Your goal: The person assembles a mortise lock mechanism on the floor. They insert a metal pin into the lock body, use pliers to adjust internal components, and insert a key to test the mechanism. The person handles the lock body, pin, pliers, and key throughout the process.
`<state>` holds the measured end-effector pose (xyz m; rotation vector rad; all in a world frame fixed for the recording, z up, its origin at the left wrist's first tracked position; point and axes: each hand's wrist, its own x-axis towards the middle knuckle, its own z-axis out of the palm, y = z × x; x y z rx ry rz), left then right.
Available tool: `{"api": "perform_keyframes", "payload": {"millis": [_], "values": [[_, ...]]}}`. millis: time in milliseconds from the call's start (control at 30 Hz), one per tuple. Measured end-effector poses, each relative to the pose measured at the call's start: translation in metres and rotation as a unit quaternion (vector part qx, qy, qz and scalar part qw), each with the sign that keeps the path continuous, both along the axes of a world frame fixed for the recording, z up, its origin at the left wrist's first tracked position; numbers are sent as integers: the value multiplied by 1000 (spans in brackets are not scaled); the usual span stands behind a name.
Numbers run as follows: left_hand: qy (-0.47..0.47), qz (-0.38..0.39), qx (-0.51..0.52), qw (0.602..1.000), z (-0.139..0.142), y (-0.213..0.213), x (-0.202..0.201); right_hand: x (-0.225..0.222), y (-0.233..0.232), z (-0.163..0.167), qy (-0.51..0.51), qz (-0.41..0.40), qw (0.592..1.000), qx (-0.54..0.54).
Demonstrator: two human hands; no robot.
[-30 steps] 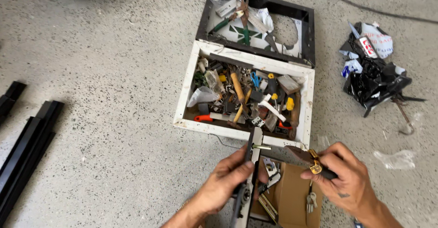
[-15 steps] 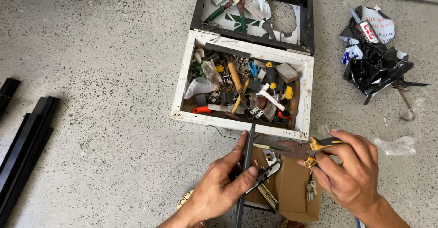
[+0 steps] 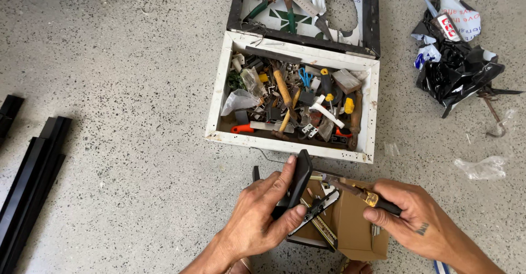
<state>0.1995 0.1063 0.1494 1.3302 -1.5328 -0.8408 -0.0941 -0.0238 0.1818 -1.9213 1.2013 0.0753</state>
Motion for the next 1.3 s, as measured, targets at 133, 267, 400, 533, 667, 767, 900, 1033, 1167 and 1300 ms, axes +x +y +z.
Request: {"api": "perform_keyframes", "payload": {"millis": [133, 267, 400, 533, 667, 767, 900, 1033, 1167, 1300], "values": [[-35, -4, -41, 999, -1, -1, 2, 6, 3, 2, 37, -8, 999, 14], [-48, -17, -17, 999, 0, -2, 4, 15, 4, 4, 2, 39, 997, -64], [-48, -18, -16, 999, 2, -1, 3, 17, 6, 8, -14, 29, 998, -61], [-40, -21, 2, 999, 3, -1, 2, 17, 6, 9, -17, 29, 998, -51], [-37, -24, 6, 999, 3, -3, 2, 17, 5, 8, 18, 26, 998, -49], [-35, -26, 7, 999, 5, -3, 2, 17, 4, 8, 15, 17, 999, -32], [-33, -31, 32, 998, 8, -3, 3, 17, 5, 7, -5, 54, 995, -87], [-31, -31, 41, 998, 8, -3, 3, 18, 5, 7, 10, 61, 993, -98], [-28, -30, 57, 998, 5, -3, 2, 19, 5, 5, -2, 80, 989, -123], [-54, -31, 14, 998, 0, -2, 2, 25, 6, -7, -91, 100, 969, -205]]}}
